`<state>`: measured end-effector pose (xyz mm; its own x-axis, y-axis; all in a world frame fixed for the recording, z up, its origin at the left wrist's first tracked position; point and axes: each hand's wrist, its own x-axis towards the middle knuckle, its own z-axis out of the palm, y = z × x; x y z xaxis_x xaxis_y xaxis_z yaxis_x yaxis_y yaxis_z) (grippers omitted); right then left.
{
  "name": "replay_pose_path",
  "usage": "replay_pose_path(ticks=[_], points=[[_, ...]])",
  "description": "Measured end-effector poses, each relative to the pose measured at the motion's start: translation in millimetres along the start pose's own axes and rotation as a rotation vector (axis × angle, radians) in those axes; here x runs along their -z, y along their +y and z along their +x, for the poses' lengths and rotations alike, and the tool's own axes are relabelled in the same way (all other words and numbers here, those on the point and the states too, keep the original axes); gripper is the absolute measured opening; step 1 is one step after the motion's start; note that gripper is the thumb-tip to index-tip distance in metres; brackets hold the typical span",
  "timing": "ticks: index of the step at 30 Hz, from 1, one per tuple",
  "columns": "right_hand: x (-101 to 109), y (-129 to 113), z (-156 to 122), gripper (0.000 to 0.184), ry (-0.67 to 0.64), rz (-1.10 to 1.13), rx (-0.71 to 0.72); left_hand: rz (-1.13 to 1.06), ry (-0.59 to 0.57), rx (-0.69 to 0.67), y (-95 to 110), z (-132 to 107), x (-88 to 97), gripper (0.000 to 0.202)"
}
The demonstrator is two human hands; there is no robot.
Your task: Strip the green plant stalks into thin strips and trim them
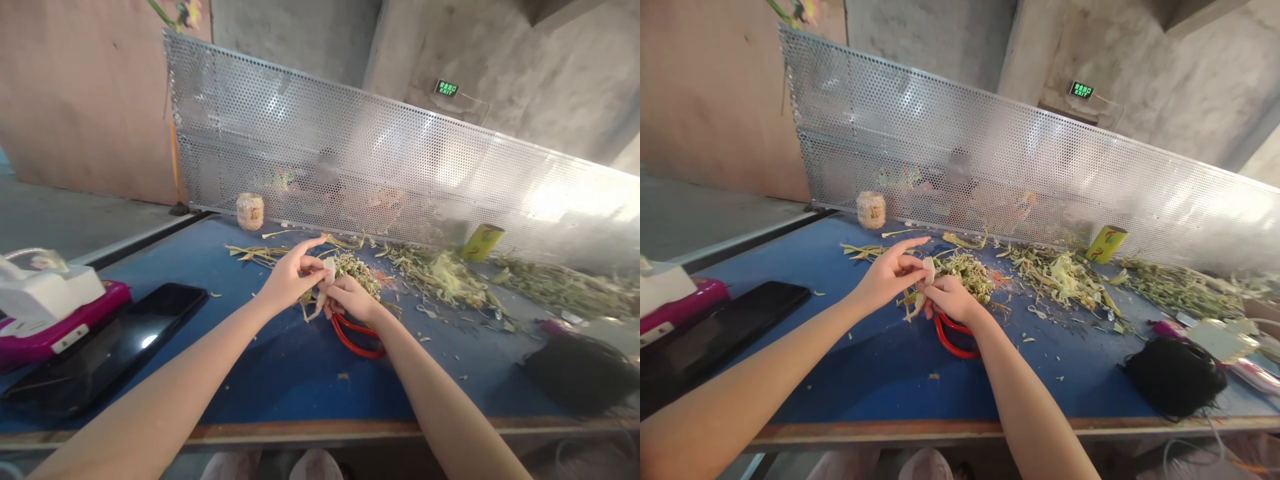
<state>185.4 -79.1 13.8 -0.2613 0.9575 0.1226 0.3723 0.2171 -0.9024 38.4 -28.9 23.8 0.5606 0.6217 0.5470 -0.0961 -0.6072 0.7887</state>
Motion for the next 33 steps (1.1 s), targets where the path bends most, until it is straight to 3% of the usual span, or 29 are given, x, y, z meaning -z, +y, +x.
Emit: replay_pose_path(ticks=[6, 11, 14, 22, 28, 33], points=[[2.1, 2.5, 2.8, 0.038, 0.229, -0.008, 0.113, 0.008, 0.068, 0.047, -3.5, 2.1, 0.8, 0.056], [1.8, 2.2, 1.8, 0.042, 0.122, 0.078, 0.079, -0.039, 0.139, 0.003, -5.5, 3.1, 0.9, 0.065], [1.2, 1.6, 1.3, 0.041, 0.105, 0.086, 0.062, -0.054, 0.123, 0.011, -4.3, 3.2, 0.8, 0.065], [5.3, -5.8, 1.3, 0.022, 0.383, -0.141, 0.173, 0.03, 0.161, -0.001, -7.9, 3.4, 2.7, 0.066], [1.9, -1.7, 4.2, 0.026, 0.293, 0.002, 0.108, 0.261, 0.153, -0.075, -8.6, 1.6, 4.7, 0.059], [4.9, 3.3, 6.3, 0.028, 0.298, 0.04, 0.074, 0.335, 0.121, -0.086, -6.4, 0.5, 3.6, 0.056]])
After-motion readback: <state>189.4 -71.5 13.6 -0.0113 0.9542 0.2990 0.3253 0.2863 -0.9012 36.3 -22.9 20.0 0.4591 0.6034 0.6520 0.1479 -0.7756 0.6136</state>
